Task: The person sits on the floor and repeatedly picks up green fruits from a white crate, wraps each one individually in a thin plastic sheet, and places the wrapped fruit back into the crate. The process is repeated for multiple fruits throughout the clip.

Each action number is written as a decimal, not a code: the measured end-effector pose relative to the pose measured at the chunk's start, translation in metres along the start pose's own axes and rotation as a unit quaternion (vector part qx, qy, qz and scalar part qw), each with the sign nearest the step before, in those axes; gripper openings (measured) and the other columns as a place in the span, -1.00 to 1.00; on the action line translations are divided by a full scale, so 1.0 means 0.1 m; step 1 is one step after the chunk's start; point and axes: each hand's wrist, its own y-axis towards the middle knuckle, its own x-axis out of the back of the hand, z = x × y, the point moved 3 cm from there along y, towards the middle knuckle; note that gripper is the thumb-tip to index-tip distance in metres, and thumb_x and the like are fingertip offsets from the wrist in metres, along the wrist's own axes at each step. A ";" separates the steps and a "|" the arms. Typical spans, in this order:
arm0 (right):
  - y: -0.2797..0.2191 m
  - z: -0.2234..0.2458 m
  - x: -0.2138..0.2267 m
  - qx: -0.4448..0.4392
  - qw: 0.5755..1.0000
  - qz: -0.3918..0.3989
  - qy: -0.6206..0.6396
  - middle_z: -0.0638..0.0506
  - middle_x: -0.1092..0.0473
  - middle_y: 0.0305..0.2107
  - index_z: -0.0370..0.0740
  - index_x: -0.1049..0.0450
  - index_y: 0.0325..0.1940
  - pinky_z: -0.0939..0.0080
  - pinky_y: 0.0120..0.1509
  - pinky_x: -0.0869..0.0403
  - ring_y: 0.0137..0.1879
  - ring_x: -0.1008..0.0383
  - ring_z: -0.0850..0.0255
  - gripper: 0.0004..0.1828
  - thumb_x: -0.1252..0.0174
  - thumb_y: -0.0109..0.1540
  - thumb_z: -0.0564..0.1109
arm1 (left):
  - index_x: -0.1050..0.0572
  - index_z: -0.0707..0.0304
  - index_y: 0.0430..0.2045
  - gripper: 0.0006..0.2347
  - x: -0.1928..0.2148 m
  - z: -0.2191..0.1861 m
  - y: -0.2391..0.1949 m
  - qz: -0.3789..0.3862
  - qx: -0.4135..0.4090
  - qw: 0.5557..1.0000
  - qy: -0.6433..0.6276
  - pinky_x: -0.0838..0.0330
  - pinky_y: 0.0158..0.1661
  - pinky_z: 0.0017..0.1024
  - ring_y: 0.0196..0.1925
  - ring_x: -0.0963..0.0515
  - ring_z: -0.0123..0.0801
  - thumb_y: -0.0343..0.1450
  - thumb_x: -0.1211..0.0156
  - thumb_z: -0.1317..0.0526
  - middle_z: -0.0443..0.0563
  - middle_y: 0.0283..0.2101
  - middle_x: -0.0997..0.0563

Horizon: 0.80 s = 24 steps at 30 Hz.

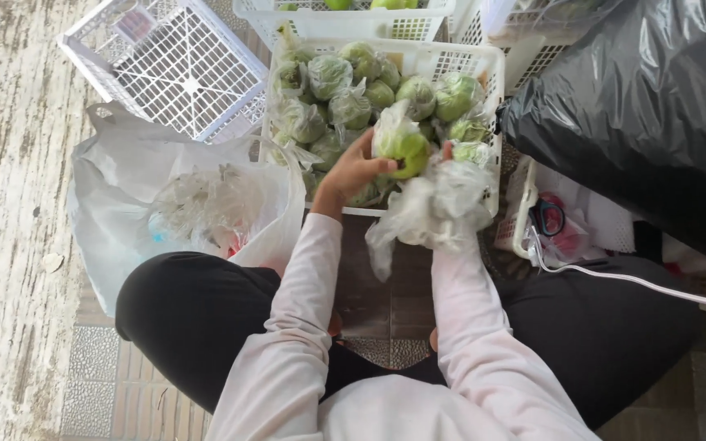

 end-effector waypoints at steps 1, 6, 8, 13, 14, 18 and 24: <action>0.03 -0.01 0.06 0.004 1.000 -0.005 -0.002 0.03 -0.39 -0.04 0.16 -0.51 0.09 -0.13 0.21 -0.54 0.01 -0.59 0.15 -0.71 -0.30 0.30 0.11 | -0.42 0.31 0.08 -0.43 0.16 0.04 0.04 -0.020 0.021 0.997 0.078 -0.59 -0.11 -0.31 -0.14 -0.65 -0.32 0.20 -0.60 0.30 0.09 -0.15 -0.65; 0.14 -0.17 0.07 0.004 1.000 0.000 -0.010 0.04 -0.37 -0.03 0.19 -0.50 0.10 -0.16 0.22 -0.55 0.01 -0.59 0.15 -0.70 -0.32 0.30 0.10 | -0.45 0.08 0.09 -0.40 0.39 0.23 0.13 -0.206 0.050 0.898 0.384 -0.60 -0.18 -0.25 -0.09 -0.69 -0.11 0.29 -0.50 -0.21 0.15 0.04 -0.61; 0.20 -0.19 0.03 0.005 1.000 0.003 -0.013 0.05 -0.36 -0.02 0.21 -0.49 0.10 -0.17 0.22 -0.55 0.02 -0.59 0.14 -0.70 -0.33 0.30 0.10 | -0.43 0.19 0.07 -0.51 0.22 0.38 0.18 -0.196 0.048 0.909 0.365 -0.58 -0.12 -0.12 -0.02 -0.68 0.04 0.42 -0.33 -0.14 0.22 -0.10 -0.65; 0.63 -0.38 0.43 0.042 0.994 0.021 -0.096 0.03 -0.37 -0.21 0.12 -0.46 0.00 0.01 0.06 -0.55 -0.11 -0.58 0.17 -0.82 -0.28 0.34 0.03 | -0.40 0.45 -0.07 -0.27 -0.05 0.06 0.15 -0.208 0.057 0.899 0.381 -0.52 -0.01 -0.16 -0.03 -0.60 0.10 0.10 -0.62 -0.14 0.39 -0.14 -0.54; 0.64 -0.29 0.42 0.078 0.981 0.043 -0.174 0.00 -0.39 -0.40 0.02 -0.43 -0.12 0.21 -0.10 -0.56 -0.25 -0.58 0.21 -0.91 -0.22 0.38 -0.04 | -0.45 0.42 -0.13 -0.31 -0.02 0.09 0.18 -0.200 0.073 0.916 0.341 -0.50 -0.08 -0.17 -0.12 -0.60 -0.05 0.08 -0.64 -0.12 0.30 -0.22 -0.55; 0.54 0.03 0.18 0.052 0.987 0.061 -0.139 0.01 -0.39 -0.34 0.02 -0.43 -0.08 0.22 -0.08 -0.56 -0.20 -0.57 0.20 -0.90 -0.20 0.38 -0.02 | -0.26 0.11 0.35 -0.37 0.44 0.56 0.39 -0.121 0.075 0.989 0.030 -0.58 -0.34 -0.50 -0.08 -0.60 -0.22 0.33 -0.36 0.27 0.24 0.08 -0.49; 0.70 0.30 -0.05 0.003 0.993 0.103 -0.062 0.02 -0.40 -0.21 0.01 -0.43 0.00 0.24 -0.03 -0.56 -0.12 -0.56 0.20 -0.85 -0.16 0.39 0.02 | -0.41 0.28 0.18 -0.42 0.48 0.48 1.24 -0.076 0.115 0.948 -0.287 -0.68 -0.05 -0.13 0.14 -0.56 0.37 0.43 -0.11 -0.20 0.51 0.21 -0.45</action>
